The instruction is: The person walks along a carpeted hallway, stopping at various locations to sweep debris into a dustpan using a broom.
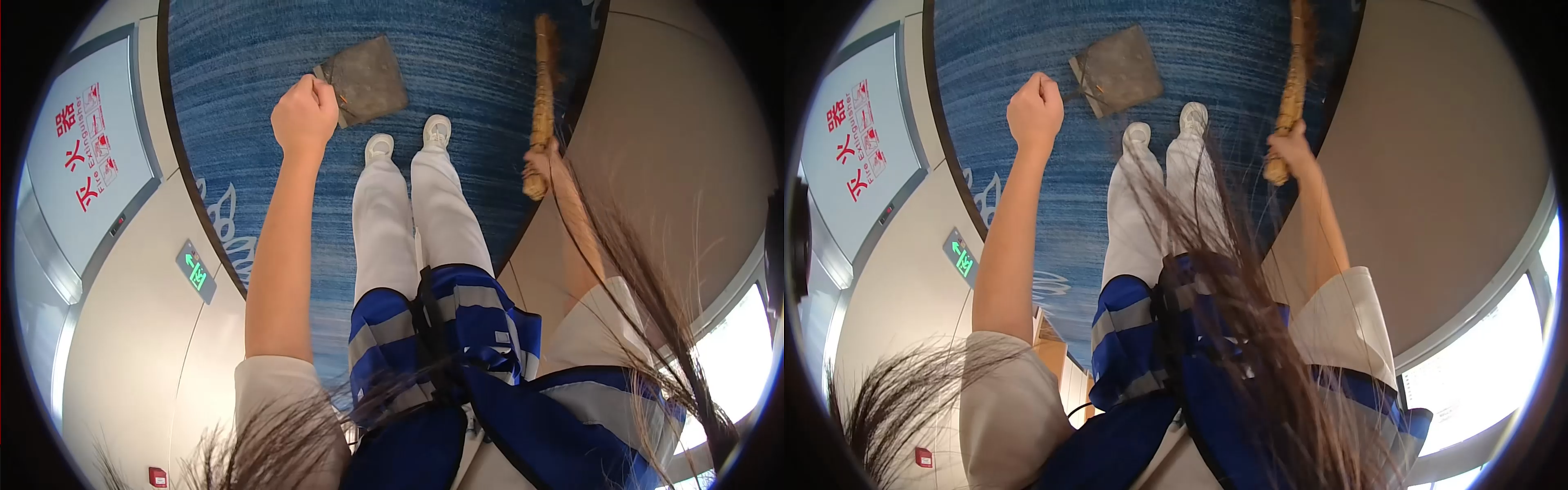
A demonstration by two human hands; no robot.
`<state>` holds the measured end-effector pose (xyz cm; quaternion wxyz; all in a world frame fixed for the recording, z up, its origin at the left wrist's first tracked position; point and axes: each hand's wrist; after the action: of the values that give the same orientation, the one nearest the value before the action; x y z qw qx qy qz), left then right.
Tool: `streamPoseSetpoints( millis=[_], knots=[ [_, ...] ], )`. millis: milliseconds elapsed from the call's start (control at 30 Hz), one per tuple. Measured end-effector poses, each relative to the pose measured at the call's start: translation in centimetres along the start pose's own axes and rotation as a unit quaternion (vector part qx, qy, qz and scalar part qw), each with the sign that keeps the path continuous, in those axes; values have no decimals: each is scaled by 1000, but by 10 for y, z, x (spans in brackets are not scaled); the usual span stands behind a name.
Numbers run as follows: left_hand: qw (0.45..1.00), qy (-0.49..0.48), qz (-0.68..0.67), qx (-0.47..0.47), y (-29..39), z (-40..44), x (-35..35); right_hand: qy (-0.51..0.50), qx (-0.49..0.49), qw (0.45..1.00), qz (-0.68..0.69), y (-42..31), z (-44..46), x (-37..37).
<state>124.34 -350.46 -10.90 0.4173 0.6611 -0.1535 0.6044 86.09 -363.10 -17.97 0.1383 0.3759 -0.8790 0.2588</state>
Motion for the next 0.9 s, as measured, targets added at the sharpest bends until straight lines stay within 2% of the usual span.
streamPoseSetpoints(
  millis=[67, 133, 200, 267, 300, 400, 433, 467, 533, 600, 667, 733, 900],
  knots=[
    [1000, -12, -1, 12, -1, 0, 0, 11, -20, 989, -149, -29, -54, -36],
    [1000, -3, -4, 1, -1, -3, 0, -48, -38, 994, -89, -51, -116, -61],
    [1000, 14, -9, -15, 0, 0, -1, -70, 37, 985, -155, -17, -138, -88],
    [1000, 5, -4, -13, 1, -4, 1, -154, 54, 986, -36, -15, -165, -97],
    [1000, 8, -4, -15, 2, -3, 2, -218, -28, 975, 20, -33, -171, -91],
    [1000, -20, -12, 4, 1, -3, 1, -215, -56, 971, 86, -42, -161, -48],
    [1000, -9, -13, 0, 2, -2, 1, -207, -138, 960, 129, -47, -156, -19],
    [1000, 2, -14, -3, 3, -3, 1, -212, -78, 959, 174, -2, -128, 10],
    [1000, -5, -11, 3, 4, -5, 2, -202, -141, 965, 92, -63, -148, 64],
    [1000, -6, -5, 10, 3, -1, 3, -138, -78, 985, 68, -82, -148, 92],
    [999, -32, -4, 21, 2, -3, 4, -68, -59, 996, -6, -95, -134, 104],
    [999, -36, -3, 23, 3, -2, 3, -44, -9, 999, 13, -71, -81, 113],
    [1000, -17, -6, 6, 3, -1, 2, -8, -6, 1000, -18, -74, 3, 50]
  ],
)
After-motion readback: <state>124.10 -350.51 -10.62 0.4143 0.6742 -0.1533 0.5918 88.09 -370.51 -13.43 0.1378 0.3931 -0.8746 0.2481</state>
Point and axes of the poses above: each hand's wrist, its own z-axis towards the middle knuckle, its own x-axis out of the back of the hand, y = z × x, and after that the axes turned 7 degrees about y, right-handed
